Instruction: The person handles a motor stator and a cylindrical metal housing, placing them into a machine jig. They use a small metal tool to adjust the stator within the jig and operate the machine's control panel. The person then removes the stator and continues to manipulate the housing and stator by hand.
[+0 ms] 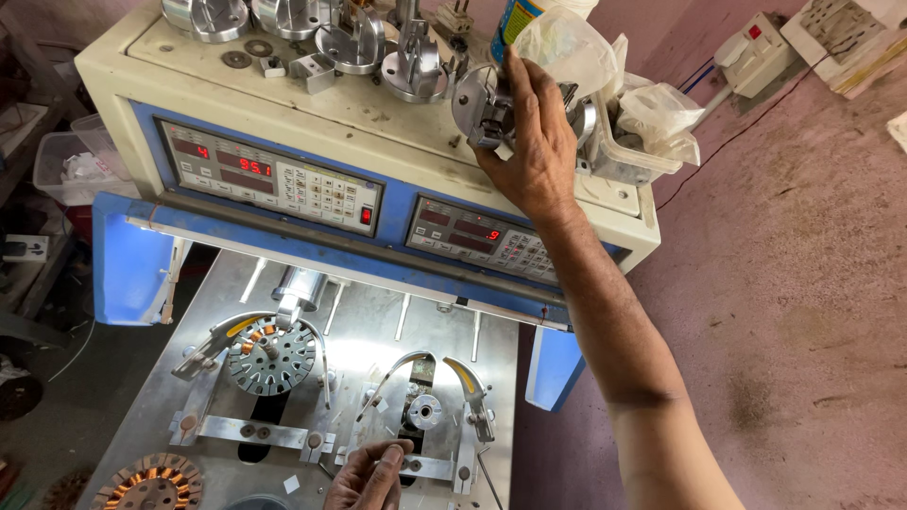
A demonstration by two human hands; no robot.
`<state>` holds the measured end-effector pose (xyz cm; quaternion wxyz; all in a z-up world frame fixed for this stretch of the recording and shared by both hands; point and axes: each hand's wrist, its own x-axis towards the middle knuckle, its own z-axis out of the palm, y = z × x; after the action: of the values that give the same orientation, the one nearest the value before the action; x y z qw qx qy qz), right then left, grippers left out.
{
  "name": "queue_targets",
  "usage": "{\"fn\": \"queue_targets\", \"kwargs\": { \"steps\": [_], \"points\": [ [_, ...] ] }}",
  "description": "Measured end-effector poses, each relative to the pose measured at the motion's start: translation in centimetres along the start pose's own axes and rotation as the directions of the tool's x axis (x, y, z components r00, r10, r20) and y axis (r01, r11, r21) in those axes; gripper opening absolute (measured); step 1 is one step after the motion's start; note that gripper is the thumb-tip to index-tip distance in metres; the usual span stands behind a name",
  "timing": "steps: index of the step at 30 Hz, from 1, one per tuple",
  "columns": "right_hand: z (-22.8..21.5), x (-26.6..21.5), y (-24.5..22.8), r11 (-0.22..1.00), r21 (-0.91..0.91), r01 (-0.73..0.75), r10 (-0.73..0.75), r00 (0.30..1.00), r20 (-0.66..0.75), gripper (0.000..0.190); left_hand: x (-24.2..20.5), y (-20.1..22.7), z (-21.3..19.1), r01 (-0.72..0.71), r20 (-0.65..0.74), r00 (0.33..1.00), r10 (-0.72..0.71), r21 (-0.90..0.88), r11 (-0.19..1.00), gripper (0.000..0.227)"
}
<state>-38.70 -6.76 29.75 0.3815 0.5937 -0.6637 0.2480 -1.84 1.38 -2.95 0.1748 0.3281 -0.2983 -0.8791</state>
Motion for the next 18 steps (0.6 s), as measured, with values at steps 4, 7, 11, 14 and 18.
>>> {"fn": "queue_targets", "kwargs": {
  "steps": [4, 7, 11, 14, 18],
  "points": [
    [-1.8, -1.0, -1.2, 0.996, 0.087, 0.037, -0.031, 0.997, -0.068, 0.121, -1.1, 1.8, 1.5, 0.012, -0.01, 1.0, -0.011, 0.06, 0.998, 0.029],
    [-3.2, -1.7, -2.4, 0.992, 0.117, 0.055, -0.047, 0.996, -0.074, 0.125, -2.1, 3.3, 3.1, 0.043, -0.059, 0.997, -0.04, 0.05, 0.998, 0.028],
    [-5.1, -2.8, -4.4, 0.982, 0.189, 0.028, -0.022, 0.999, -0.035, 0.13, -4.0, 6.0, 5.3, 0.098, -0.06, 0.994, -0.095, 0.042, 0.994, 0.028],
    [-6.5, -3.9, -6.3, 0.962, 0.27, -0.031, 0.028, 1.0, 0.013, 0.137, -5.2, 8.1, 6.9, 0.081, -0.063, 0.995, -0.076, 0.076, 0.994, 0.03],
    [-8.6, -7.3, -9.8, 0.924, 0.366, -0.106, 0.074, 0.992, 0.102, 0.143, -7.7, 9.7, 8.4, -0.076, 0.027, 0.997, 0.075, 0.065, 0.995, 0.031]
  ]
}}
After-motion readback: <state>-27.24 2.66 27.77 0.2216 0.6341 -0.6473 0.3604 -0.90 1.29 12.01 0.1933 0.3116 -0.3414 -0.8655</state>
